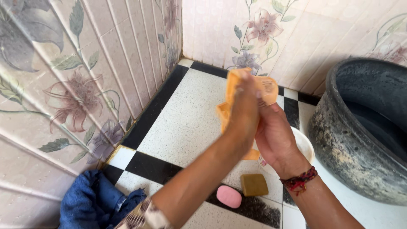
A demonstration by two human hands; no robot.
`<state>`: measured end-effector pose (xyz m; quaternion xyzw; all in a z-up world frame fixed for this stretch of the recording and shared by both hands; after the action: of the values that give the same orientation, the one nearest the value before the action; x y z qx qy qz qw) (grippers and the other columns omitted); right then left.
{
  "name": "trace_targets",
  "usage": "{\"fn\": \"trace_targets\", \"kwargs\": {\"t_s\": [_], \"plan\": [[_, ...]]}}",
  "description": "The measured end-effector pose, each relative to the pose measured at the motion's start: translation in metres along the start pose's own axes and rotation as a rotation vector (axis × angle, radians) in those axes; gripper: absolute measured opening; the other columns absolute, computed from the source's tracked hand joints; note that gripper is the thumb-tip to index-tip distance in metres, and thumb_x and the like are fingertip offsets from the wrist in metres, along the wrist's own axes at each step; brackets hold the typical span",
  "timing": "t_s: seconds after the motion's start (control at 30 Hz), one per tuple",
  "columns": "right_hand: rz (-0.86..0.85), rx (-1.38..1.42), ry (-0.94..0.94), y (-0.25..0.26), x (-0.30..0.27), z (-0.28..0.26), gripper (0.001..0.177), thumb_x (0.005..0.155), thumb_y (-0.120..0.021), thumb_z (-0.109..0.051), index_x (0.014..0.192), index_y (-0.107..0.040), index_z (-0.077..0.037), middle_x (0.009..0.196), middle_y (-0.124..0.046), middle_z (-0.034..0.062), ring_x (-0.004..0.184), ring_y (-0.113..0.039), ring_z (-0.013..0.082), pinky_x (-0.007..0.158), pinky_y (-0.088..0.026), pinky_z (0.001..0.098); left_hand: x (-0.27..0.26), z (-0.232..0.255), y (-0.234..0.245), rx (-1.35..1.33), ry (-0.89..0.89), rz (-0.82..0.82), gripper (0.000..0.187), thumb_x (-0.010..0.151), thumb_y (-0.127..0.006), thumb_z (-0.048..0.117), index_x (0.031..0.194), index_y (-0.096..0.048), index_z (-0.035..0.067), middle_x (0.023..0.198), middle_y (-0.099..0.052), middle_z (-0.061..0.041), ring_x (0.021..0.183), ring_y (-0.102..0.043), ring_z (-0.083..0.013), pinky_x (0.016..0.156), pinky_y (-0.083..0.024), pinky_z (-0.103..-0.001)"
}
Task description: The person scrubs an orange plastic basket with a bar of soap and rinses it with water from a white pitcher. The person repeatedly rubs the basket's surface and slots, then pours water over it to clean it.
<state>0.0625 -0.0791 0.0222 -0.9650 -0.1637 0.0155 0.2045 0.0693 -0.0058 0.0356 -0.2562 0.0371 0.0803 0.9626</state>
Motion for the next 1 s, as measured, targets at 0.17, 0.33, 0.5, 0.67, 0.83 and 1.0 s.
{"fn": "trace_targets", "kwargs": {"t_s": [0.17, 0.33, 0.5, 0.67, 0.83, 1.0], "plan": [[0.015, 0.066, -0.026, 0.017, 0.015, 0.006, 0.034, 0.103, -0.051, -0.016, 0.132, -0.06, 0.0, 0.12, -0.068, 0.0066, 0.109, -0.063, 0.0166, 0.097, -0.051, 0.0357, 0.006, -0.011, -0.004, 0.173, -0.052, 0.015, 0.082, 0.1, -0.023, 0.067, 0.143, -0.05, 0.002, 0.128, -0.06, -0.011, 0.12, -0.055, -0.0196, 0.106, -0.039, -0.035], [-0.031, -0.005, 0.064, 0.007, 0.009, 0.018, 0.04, 0.104, -0.052, -0.023, 0.139, -0.054, -0.003, 0.128, -0.065, 0.0023, 0.117, -0.061, 0.0122, 0.102, -0.051, 0.0291, 0.035, -0.013, 0.008, -0.257, -0.001, 0.05, 0.08, 0.1, -0.028, 0.065, 0.138, -0.052, -0.001, 0.119, -0.059, -0.018, 0.108, -0.058, -0.0286, 0.1, -0.048, -0.045], [-0.01, 0.131, 0.032, 0.016, 0.029, 0.012, 0.042, 0.103, -0.054, -0.027, 0.14, -0.055, -0.007, 0.125, -0.064, 0.0032, 0.111, -0.062, 0.0142, 0.097, -0.053, 0.0311, 0.016, -0.019, -0.006, 0.019, -0.109, -0.043, 0.083, 0.1, -0.021, 0.067, 0.139, -0.054, 0.001, 0.126, -0.063, -0.009, 0.116, -0.057, -0.0149, 0.105, -0.041, -0.033], [-0.019, 0.218, 0.043, 0.018, 0.032, 0.008, 0.038, 0.106, -0.053, -0.024, 0.138, -0.056, -0.004, 0.123, -0.065, 0.0045, 0.111, -0.062, 0.0139, 0.098, -0.054, 0.0311, 0.039, -0.011, -0.006, 0.107, -0.116, 0.015, 0.084, 0.097, -0.019, 0.068, 0.141, -0.048, 0.003, 0.127, -0.061, -0.015, 0.118, -0.056, -0.0212, 0.104, -0.043, -0.038], [-0.03, 0.122, 0.079, 0.014, 0.025, 0.016, 0.039, 0.105, -0.056, -0.027, 0.138, -0.055, -0.006, 0.126, -0.065, 0.0006, 0.113, -0.062, 0.0102, 0.102, -0.052, 0.0283, 0.052, -0.015, -0.001, -0.145, -0.061, -0.06, 0.083, 0.097, -0.023, 0.069, 0.138, -0.05, 0.002, 0.129, -0.059, -0.021, 0.12, -0.058, -0.03, 0.106, -0.047, -0.044], [0.046, 0.165, 0.008, 0.018, 0.039, -0.007, 0.041, 0.108, -0.054, -0.03, 0.139, -0.059, -0.005, 0.115, -0.062, 0.003, 0.102, -0.059, 0.0131, 0.092, -0.049, 0.0306, 0.018, -0.017, -0.016, 0.299, -0.29, -0.019, 0.088, 0.103, -0.028, 0.072, 0.154, -0.038, 0.001, 0.152, -0.041, -0.015, 0.138, -0.035, -0.0273, 0.111, -0.03, -0.046]]}}
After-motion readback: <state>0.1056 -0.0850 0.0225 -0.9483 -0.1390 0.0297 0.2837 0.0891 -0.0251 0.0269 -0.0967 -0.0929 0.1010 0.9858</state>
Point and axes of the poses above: each hand's wrist, its own x-axis towards the middle knuckle, its own y-axis out of the back of the hand, z = x × y, the point moved 6 cm from there along x, towards the middle knuckle
